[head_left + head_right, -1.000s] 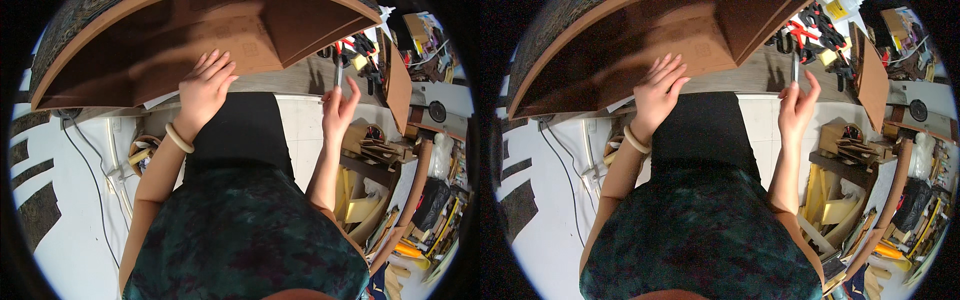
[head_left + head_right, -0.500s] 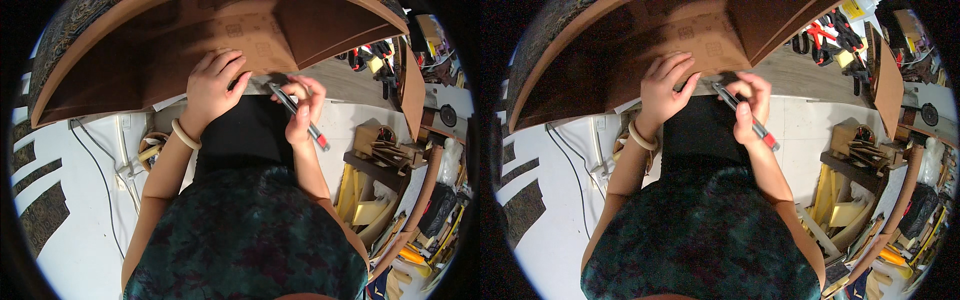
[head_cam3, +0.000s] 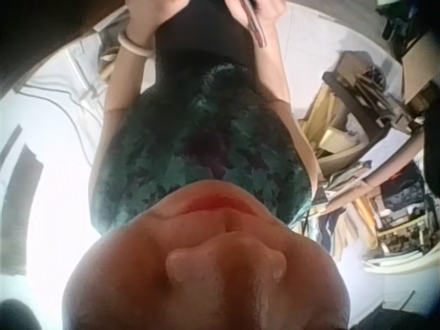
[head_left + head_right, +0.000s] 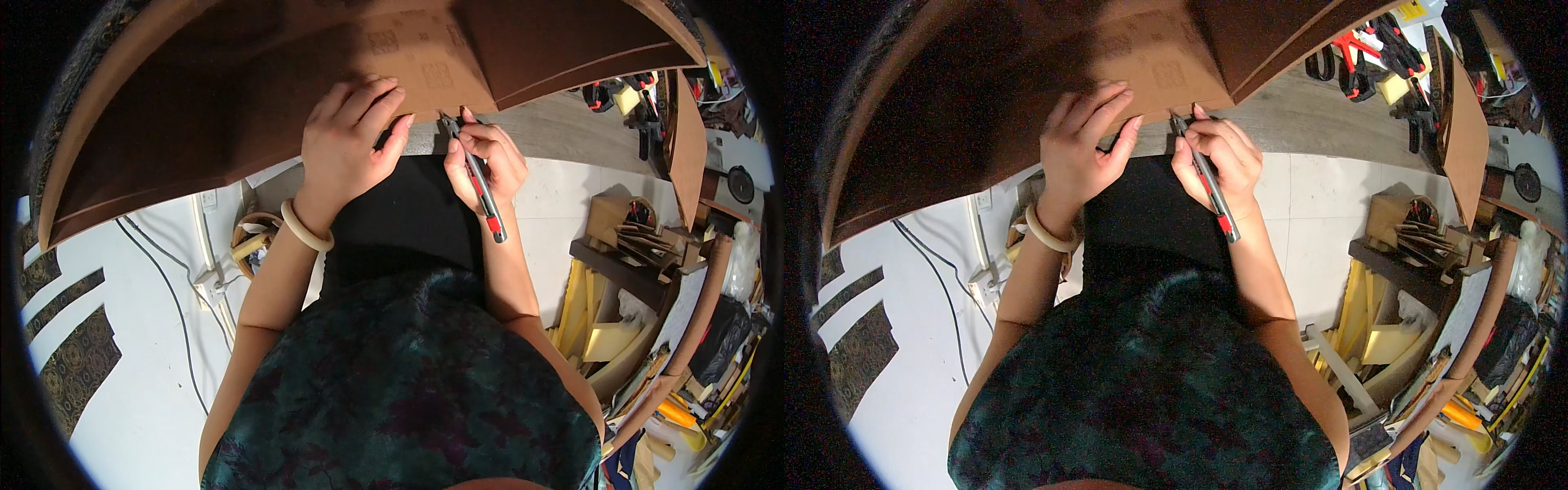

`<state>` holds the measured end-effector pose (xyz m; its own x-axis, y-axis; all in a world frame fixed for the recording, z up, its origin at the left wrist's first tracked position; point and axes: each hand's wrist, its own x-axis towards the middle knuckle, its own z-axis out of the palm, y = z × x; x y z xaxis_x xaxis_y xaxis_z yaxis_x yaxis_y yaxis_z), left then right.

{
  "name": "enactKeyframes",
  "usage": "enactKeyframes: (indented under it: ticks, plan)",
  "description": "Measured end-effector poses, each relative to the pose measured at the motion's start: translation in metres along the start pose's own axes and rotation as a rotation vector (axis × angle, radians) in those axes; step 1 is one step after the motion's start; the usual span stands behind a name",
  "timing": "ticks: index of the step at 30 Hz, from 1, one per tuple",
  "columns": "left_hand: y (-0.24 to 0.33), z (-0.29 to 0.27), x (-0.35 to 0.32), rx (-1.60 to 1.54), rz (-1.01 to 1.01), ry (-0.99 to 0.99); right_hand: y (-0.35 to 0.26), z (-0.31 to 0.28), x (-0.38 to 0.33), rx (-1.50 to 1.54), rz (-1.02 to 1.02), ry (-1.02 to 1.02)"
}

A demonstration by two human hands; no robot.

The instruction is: The person uses a utility knife to cut and trim the edges of a brown cardboard box, then brushes away debris. They place several clamps around the box edges to hold the structure in place while working.

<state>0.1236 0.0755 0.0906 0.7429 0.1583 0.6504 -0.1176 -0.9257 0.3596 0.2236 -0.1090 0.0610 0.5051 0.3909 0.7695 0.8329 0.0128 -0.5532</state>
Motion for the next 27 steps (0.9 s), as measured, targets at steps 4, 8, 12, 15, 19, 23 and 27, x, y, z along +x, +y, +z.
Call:
enactKeyframes:
  ticks: [4,8,12,15,19,23,27]
  plan:
    - [-0.0009,0.0017,0.0,-0.004,0.006,0.009,-0.0007,0.001,0.0003,-0.057,-0.017,-0.016]
    - [-0.0012,0.0027,-0.0003,0.002,0.012,0.019,-0.002,0.002,0.0017,-0.093,-0.03,-0.039]
    - [-0.0016,0.0029,-0.0012,0.003,0.013,0.017,-0.0014,0.0026,0.0005,-0.094,-0.032,-0.026]
    - [-0.0012,0.003,-0.0009,0.006,0.019,0.018,-0.0029,0.003,0.003,-0.084,-0.054,-0.037]
    - [-0.0027,0.0045,-0.0016,0.006,0.022,0.021,-0.0009,0.0035,0.0018,-0.084,-0.047,-0.023]
    - [-0.0012,0.0028,-0.0004,-0.001,0.012,0.014,-0.004,0.0037,0.0024,-0.091,-0.049,-0.047]
    - [-0.0024,0.0036,-0.0011,0.013,0.018,0.018,-0.0008,0.0043,0.0005,-0.078,-0.04,-0.014]
